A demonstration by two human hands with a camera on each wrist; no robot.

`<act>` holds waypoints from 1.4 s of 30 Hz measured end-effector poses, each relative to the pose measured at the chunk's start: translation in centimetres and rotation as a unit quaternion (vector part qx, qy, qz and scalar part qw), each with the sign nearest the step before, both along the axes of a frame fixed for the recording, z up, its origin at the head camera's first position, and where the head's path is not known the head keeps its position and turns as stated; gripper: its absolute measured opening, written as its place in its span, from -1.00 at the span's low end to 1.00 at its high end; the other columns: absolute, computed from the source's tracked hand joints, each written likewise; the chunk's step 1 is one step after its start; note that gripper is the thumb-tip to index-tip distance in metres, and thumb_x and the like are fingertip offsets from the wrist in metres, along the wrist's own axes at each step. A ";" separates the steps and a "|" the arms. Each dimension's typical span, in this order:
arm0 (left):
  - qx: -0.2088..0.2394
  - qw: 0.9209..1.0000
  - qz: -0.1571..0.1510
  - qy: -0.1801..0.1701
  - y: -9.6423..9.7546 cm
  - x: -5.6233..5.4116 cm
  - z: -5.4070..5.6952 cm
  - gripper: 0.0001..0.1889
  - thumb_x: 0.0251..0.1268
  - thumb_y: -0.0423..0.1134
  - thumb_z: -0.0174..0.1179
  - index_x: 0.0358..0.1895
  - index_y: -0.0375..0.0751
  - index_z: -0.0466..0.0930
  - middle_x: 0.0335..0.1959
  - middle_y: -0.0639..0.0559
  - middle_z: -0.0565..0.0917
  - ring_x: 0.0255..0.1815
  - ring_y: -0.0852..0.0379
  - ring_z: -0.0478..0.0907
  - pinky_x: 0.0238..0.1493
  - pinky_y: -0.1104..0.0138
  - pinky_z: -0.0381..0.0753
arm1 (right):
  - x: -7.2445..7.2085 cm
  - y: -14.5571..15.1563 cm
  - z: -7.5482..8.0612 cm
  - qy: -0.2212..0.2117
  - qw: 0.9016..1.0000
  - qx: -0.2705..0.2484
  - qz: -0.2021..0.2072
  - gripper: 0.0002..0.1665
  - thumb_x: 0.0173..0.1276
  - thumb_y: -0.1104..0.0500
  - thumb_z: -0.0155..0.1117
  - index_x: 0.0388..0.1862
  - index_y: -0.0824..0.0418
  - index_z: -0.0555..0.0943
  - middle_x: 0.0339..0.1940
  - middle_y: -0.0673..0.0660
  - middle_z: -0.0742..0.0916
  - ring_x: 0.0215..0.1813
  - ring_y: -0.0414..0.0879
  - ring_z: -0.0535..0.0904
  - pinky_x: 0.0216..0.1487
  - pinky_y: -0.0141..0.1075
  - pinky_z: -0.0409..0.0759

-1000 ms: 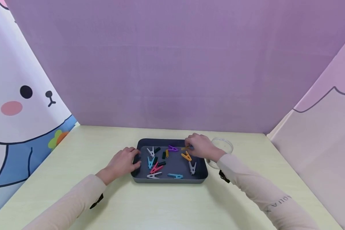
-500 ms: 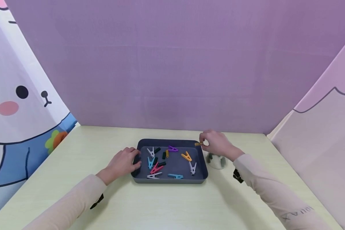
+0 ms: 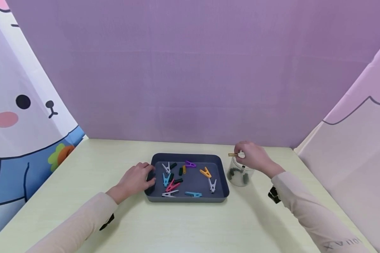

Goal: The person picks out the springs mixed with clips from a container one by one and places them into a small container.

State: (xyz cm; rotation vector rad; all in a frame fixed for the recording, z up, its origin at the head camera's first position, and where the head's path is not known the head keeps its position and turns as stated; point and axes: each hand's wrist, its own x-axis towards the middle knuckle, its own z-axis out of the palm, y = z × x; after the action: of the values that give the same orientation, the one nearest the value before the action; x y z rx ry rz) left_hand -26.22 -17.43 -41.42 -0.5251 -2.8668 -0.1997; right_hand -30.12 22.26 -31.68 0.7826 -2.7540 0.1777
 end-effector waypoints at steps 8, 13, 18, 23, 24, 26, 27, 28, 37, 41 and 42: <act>0.002 1.000 -0.004 0.006 0.0 0.1 0.1 -0.57 0.04 0.00 0.24 -0.08 -0.22 0.57 -0.10 -0.13 0.60 -0.12 -0.05 0.52 -0.12 0.10 0.55 | -0.1 1.6 -0.6 -0.001 1.000 0.000 -0.013 -0.92 0.04 0.24 0.27 -0.43 0.13 0.59 -0.38 0.02 0.66 -0.27 -0.03 0.53 -0.46 -0.20 0.48; 0.001 1.000 -0.005 0.013 0.0 0.1 0.0 -0.58 0.04 -0.01 0.24 -0.09 -0.23 0.57 -0.11 -0.14 0.60 -0.13 -0.06 0.53 -0.13 0.10 0.55 | 0.0 2.2 -1.0 -0.001 1.000 0.013 -0.028 -0.90 0.01 0.24 0.30 -0.43 0.15 0.59 -0.39 0.04 0.65 -0.29 -0.03 0.52 -0.46 -0.19 0.48; 0.002 1.000 -0.007 0.016 0.0 0.1 0.0 -0.58 0.03 -0.01 0.25 -0.10 -0.23 0.57 -0.12 -0.14 0.60 -0.13 -0.06 0.53 -0.14 0.10 0.56 | -0.2 2.5 -1.6 -0.008 0.999 0.031 -0.033 -0.88 0.00 0.23 0.33 -0.44 0.14 0.58 -0.39 0.05 0.65 -0.30 -0.04 0.50 -0.48 -0.18 0.48; 0.003 1.000 -0.008 0.017 0.0 0.2 0.1 -0.58 0.04 -0.01 0.24 -0.10 -0.23 0.57 -0.11 -0.15 0.60 -0.11 -0.07 0.53 -0.13 0.10 0.55 | -0.3 2.5 -2.0 -0.014 0.999 0.030 -0.032 -0.89 0.01 0.23 0.33 -0.45 0.11 0.58 -0.37 0.05 0.66 -0.30 -0.03 0.50 -0.48 -0.17 0.48; 0.003 1.000 -0.008 0.017 0.0 0.2 0.1 -0.58 0.04 -0.01 0.24 -0.10 -0.23 0.57 -0.11 -0.15 0.60 -0.11 -0.07 0.53 -0.13 0.10 0.55 | -0.4 2.4 -2.1 -0.014 0.999 0.030 -0.031 -0.89 0.01 0.23 0.34 -0.46 0.10 0.58 -0.37 0.05 0.66 -0.30 -0.04 0.50 -0.47 -0.17 0.48; 0.003 1.000 -0.008 0.016 0.1 0.2 0.1 -0.58 0.04 -0.02 0.24 -0.10 -0.23 0.57 -0.11 -0.15 0.60 -0.11 -0.07 0.53 -0.13 0.10 0.55 | -0.5 2.3 -2.2 -0.017 0.999 0.030 -0.029 -0.89 0.01 0.23 0.35 -0.47 0.09 0.59 -0.38 0.04 0.67 -0.32 -0.04 0.49 -0.47 -0.18 0.48; 0.003 1.000 -0.008 0.016 0.1 0.2 0.1 -0.58 0.04 -0.02 0.24 -0.10 -0.23 0.57 -0.10 -0.15 0.60 -0.12 -0.07 0.53 -0.13 0.10 0.55 | -0.6 2.3 -2.2 -0.017 0.999 0.030 -0.027 -0.89 0.00 0.23 0.36 -0.47 0.08 0.59 -0.38 0.03 0.67 -0.32 -0.05 0.49 -0.47 -0.18 0.47; 0.003 1.000 -0.007 0.015 0.1 0.2 0.1 -0.58 0.04 -0.02 0.24 -0.10 -0.24 0.57 -0.10 -0.15 0.60 -0.12 -0.07 0.53 -0.13 0.10 0.55 | -0.6 2.2 -2.2 -0.018 0.999 0.031 -0.026 -0.89 0.00 0.23 0.37 -0.47 0.07 0.60 -0.38 0.03 0.67 -0.33 -0.05 0.48 -0.47 -0.18 0.47; 0.008 1.000 -0.008 0.016 0.1 0.1 0.1 -0.58 0.03 -0.01 0.25 -0.10 -0.23 0.57 -0.12 -0.13 0.60 -0.15 -0.05 0.53 -0.15 0.11 0.56 | -0.6 2.0 -2.3 -0.016 0.999 0.030 -0.015 -0.90 0.01 0.18 0.39 -0.48 0.06 0.62 -0.40 0.02 0.66 -0.34 -0.05 0.46 -0.47 -0.20 0.44; 0.009 1.000 -0.009 0.013 0.1 0.1 0.1 -0.58 0.04 -0.01 0.25 -0.09 -0.23 0.57 -0.11 -0.14 0.60 -0.13 -0.05 0.53 -0.14 0.11 0.56 | -0.6 2.0 -2.2 -0.021 0.999 0.035 -0.020 -0.87 -0.01 0.17 0.40 -0.44 0.08 0.62 -0.38 0.00 0.65 -0.30 -0.05 0.47 -0.42 -0.16 0.47; 0.009 1.000 -0.009 0.012 0.1 0.1 0.1 -0.58 0.04 -0.01 0.24 -0.09 -0.23 0.57 -0.11 -0.14 0.60 -0.13 -0.05 0.53 -0.13 0.11 0.56 | -0.6 2.0 -2.2 -0.022 0.999 0.037 -0.021 -0.86 -0.01 0.18 0.40 -0.43 0.08 0.62 -0.37 0.00 0.65 -0.29 -0.04 0.47 -0.41 -0.15 0.48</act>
State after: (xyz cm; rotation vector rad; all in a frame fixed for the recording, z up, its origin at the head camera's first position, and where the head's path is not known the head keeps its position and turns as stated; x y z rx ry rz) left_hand -26.07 -17.32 -41.30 -0.5456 -2.8353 -0.2202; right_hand -30.73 24.27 -33.90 0.7472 -2.8303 0.0862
